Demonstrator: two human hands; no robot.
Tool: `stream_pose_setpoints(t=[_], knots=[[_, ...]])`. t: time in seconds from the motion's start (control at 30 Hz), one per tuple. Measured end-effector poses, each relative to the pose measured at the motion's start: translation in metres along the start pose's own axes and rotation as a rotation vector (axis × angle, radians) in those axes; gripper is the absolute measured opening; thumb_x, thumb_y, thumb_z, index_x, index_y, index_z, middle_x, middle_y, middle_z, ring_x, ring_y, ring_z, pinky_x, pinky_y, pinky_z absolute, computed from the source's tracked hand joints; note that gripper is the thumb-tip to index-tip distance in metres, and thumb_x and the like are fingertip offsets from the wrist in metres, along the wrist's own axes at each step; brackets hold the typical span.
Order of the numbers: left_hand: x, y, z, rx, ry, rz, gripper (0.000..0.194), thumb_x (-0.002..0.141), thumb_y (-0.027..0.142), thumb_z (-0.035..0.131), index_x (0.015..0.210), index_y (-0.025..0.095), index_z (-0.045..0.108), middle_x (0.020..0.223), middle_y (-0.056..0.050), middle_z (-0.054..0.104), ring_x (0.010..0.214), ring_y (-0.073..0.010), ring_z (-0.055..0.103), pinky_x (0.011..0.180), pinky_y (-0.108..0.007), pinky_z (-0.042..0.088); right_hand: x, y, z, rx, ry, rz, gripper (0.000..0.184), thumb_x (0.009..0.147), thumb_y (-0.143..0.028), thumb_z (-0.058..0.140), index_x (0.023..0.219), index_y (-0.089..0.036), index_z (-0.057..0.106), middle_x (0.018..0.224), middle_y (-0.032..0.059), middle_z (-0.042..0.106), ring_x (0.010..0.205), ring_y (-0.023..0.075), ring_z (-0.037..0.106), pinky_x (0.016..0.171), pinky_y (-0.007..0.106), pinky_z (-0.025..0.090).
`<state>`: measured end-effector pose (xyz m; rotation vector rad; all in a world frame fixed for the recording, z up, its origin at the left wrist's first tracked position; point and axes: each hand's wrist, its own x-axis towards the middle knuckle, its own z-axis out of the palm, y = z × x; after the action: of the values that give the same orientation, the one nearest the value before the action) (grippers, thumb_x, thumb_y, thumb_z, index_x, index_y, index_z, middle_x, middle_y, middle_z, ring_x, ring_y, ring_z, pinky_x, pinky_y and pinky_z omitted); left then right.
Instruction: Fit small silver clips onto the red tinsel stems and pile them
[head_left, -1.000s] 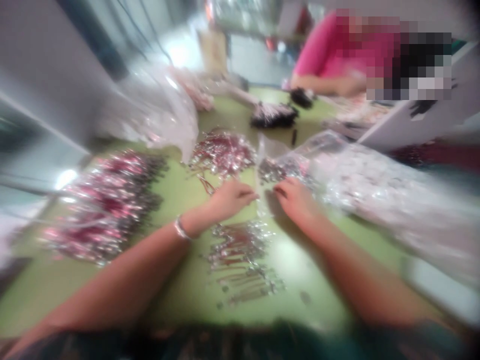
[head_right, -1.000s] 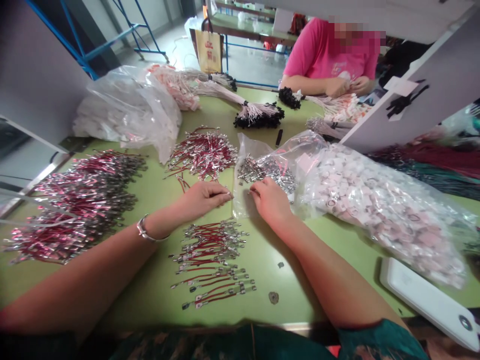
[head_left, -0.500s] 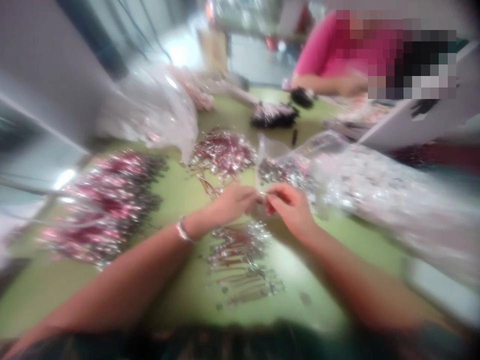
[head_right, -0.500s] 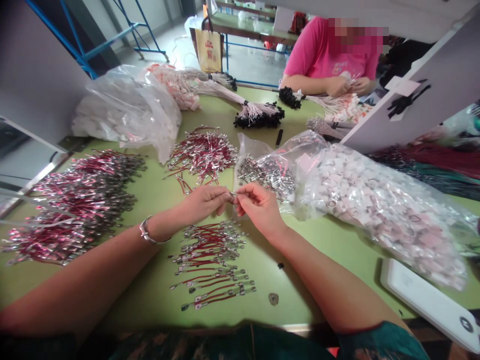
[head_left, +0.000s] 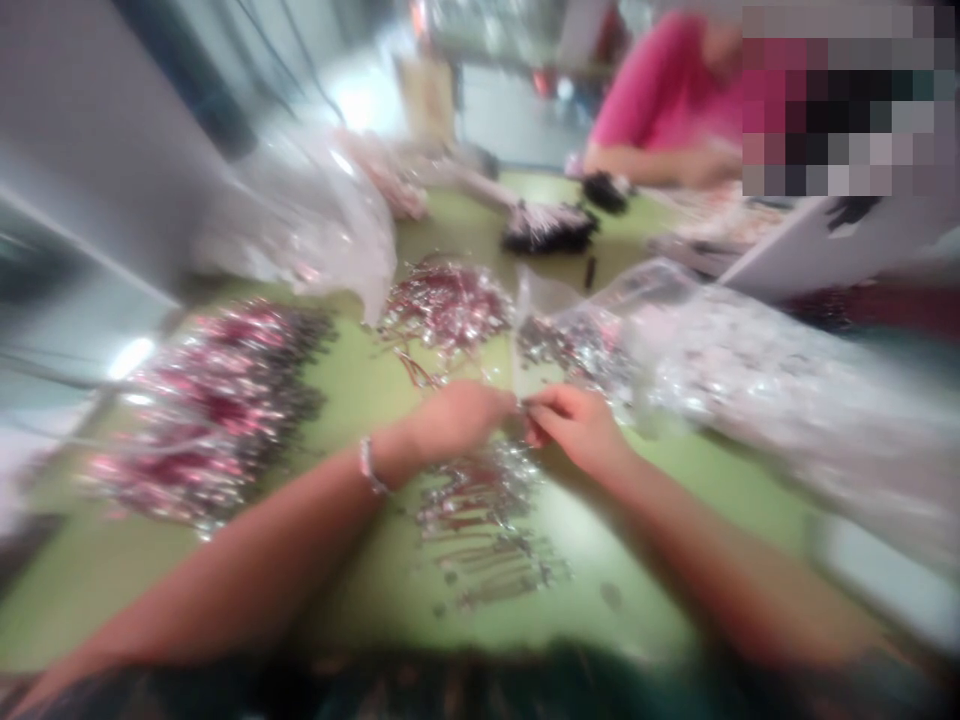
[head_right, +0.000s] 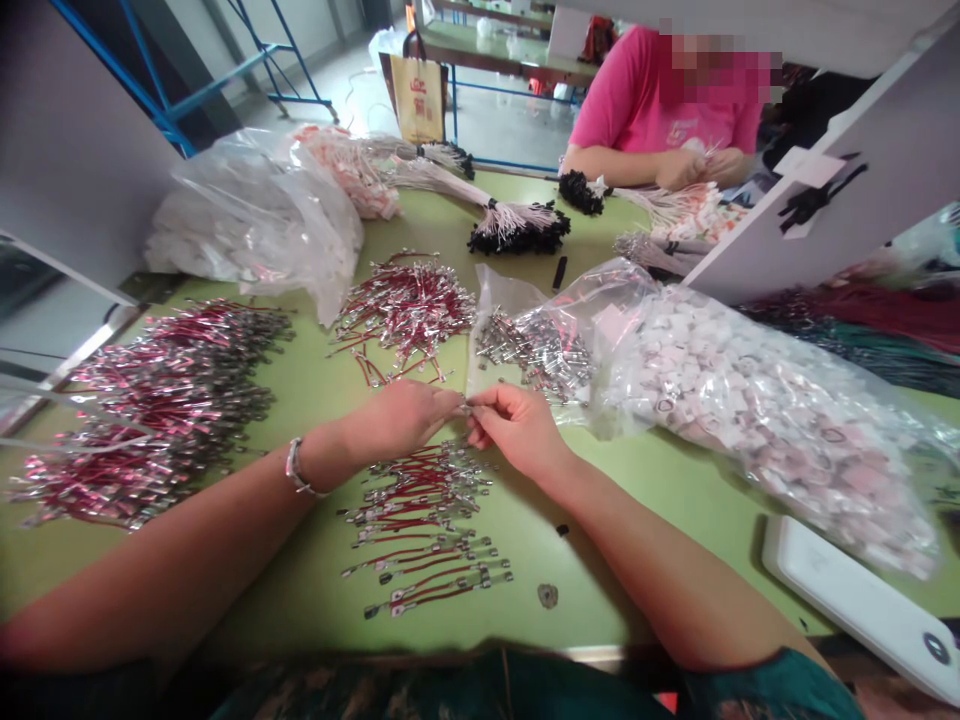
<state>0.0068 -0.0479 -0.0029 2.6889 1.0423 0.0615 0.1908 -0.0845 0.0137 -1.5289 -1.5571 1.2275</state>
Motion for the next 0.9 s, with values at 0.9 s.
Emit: stream_pose_setpoints(t=[0.9], knots=[[0.01,-0.025,-0.004,-0.437,0.346,-0.288,0.012,0.087,0.02,0.052,0.078,0.016,0.058,0.085,-0.007,0.064,0.081,-0.0171,0.056,0.077,-0.035,0.045,0.034,0.035,-0.021,-0.928,0.164,-0.247,0.02,0.095,-0.023,0.043,0.091,-0.019,0.063,0.092,0.0099,0.066,0.077,0.0209,0.059,0.065,0.032,0.037]])
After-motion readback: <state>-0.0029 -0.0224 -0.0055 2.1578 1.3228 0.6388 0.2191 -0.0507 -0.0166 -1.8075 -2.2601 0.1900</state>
